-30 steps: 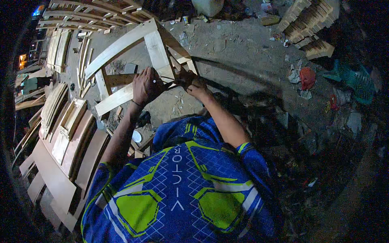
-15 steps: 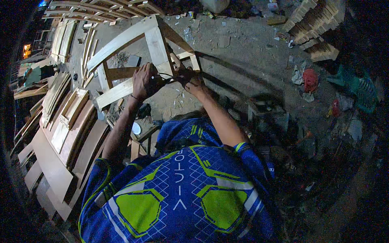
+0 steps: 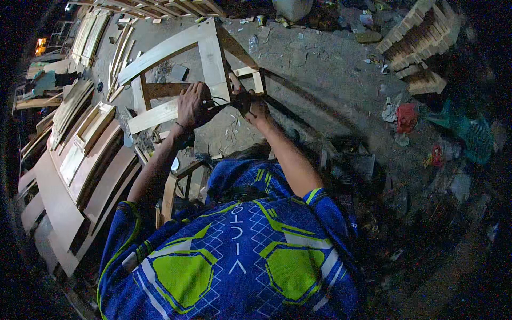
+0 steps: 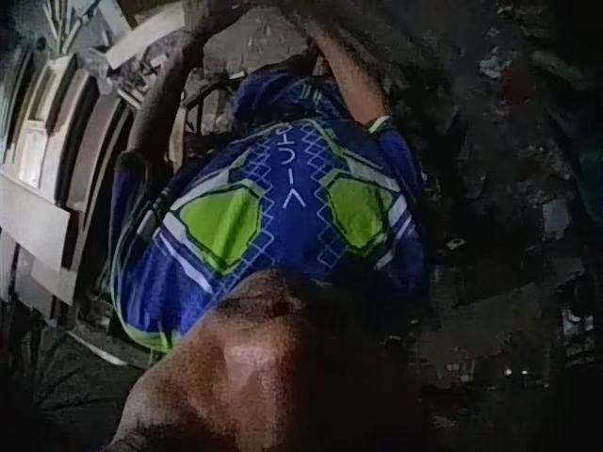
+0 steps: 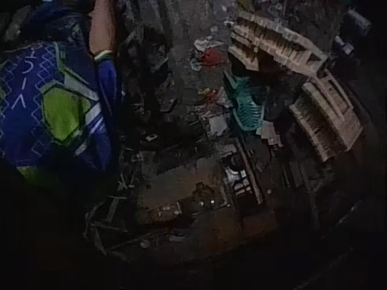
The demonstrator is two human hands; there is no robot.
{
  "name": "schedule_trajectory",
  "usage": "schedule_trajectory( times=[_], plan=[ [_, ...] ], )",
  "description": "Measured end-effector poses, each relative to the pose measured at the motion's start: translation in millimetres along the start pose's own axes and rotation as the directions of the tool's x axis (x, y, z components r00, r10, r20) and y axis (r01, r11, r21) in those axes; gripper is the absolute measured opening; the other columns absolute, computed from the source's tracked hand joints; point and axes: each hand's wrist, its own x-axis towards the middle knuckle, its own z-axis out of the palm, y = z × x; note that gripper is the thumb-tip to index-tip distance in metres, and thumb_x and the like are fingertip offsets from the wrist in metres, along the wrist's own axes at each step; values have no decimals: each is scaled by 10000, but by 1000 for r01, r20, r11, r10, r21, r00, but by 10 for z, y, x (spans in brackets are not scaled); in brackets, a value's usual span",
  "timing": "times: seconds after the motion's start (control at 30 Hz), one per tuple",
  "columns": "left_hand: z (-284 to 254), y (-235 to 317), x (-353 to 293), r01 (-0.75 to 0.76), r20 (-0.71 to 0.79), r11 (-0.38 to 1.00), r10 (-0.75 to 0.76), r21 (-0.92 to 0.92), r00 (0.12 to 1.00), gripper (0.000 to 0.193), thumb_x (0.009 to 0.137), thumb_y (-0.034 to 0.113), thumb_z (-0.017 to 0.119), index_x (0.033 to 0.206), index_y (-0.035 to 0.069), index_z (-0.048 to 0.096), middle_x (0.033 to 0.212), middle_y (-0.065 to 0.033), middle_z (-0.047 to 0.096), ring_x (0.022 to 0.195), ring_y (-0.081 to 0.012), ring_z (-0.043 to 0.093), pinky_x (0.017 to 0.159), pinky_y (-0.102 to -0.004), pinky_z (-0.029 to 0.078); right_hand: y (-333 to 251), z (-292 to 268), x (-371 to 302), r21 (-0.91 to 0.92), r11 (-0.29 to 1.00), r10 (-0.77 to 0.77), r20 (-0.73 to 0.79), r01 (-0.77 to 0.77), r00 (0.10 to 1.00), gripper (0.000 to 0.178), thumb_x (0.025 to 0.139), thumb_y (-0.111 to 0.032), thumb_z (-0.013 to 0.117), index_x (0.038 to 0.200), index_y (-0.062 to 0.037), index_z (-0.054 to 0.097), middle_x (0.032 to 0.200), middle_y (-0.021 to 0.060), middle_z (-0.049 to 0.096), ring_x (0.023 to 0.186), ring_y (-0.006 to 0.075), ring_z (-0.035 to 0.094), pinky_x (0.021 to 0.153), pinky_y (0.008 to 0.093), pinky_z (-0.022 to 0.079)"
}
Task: Assemble a wooden frame using glue and a hammer.
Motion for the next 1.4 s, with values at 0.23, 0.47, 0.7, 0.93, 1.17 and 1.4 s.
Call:
schedule_trajectory(
  times=[0.23, 0.47, 0.7, 0.93, 1.17, 1.4],
  plan=[
    [12, -72, -12, 5, -56, 999, -3, 38, 998, 693, 742, 498, 785, 1180, 28, 525, 1132, -153, 581, 1105, -321, 579, 939, -445, 416, -243, 42, -270, 466, 884, 274, -466, -31, 841, 343, 1030, -252, 544, 1331, -97, 482, 1047, 111, 610, 901, 232, 640, 719, 372, 546],
    [89, -165, -62, -38, -141, 999, 39, 12, 989, 664, 721, 510, 800, 1129, 64, 525, 1055, -115, 572, 1062, -293, 585, 918, -434, 422, -803, -159, -1154, 840, 373, 576, 124, -394, 808, 196, 1032, -259, 539, 1022, -67, 499, 664, 32, 497, 429, 128, 481, 386, 307, 420],
    [104, -206, -50, 39, 29, 999, -38, -29, 999, 701, 778, 568, 757, 1178, 47, 514, 1150, -167, 579, 1116, -360, 578, 1018, -482, 400, -932, -87, -1232, 843, 302, 621, 181, -446, 763, 232, 1034, -301, 556, 989, -82, 491, 681, 17, 500, 418, 119, 472, 379, 305, 414],
    [240, -300, -107, -54, -153, 998, 52, -11, 987, 621, 759, 475, 782, 1133, 56, 520, 1071, -118, 564, 1081, -305, 572, 922, -440, 407, -966, -358, -1386, 564, 741, 459, -31, -363, 888, 186, 1045, -236, 537, 1053, -62, 473, 654, 23, 476, 394, 126, 449, 368, 307, 401],
    [283, -312, -138, -36, -154, 999, 37, 10, 987, 648, 732, 517, 790, 1107, 62, 521, 1058, -121, 564, 1071, -302, 574, 902, -446, 414, -1002, -183, -1396, 857, 261, 520, 262, -444, 813, 243, 1029, -283, 567, 948, -63, 500, 635, 11, 473, 408, 123, 453, 376, 303, 402],
    [246, -279, -165, -72, -262, 997, 75, 20, 962, 627, 742, 511, 771, 1109, 67, 524, 1073, -113, 567, 1073, -298, 574, 921, -449, 412, -700, -248, -1461, 491, 837, 352, -148, -240, 924, 235, 1015, -272, 588, 1040, -45, 532, 700, 54, 524, 488, 169, 527, 470, 340, 458]
  ],
)
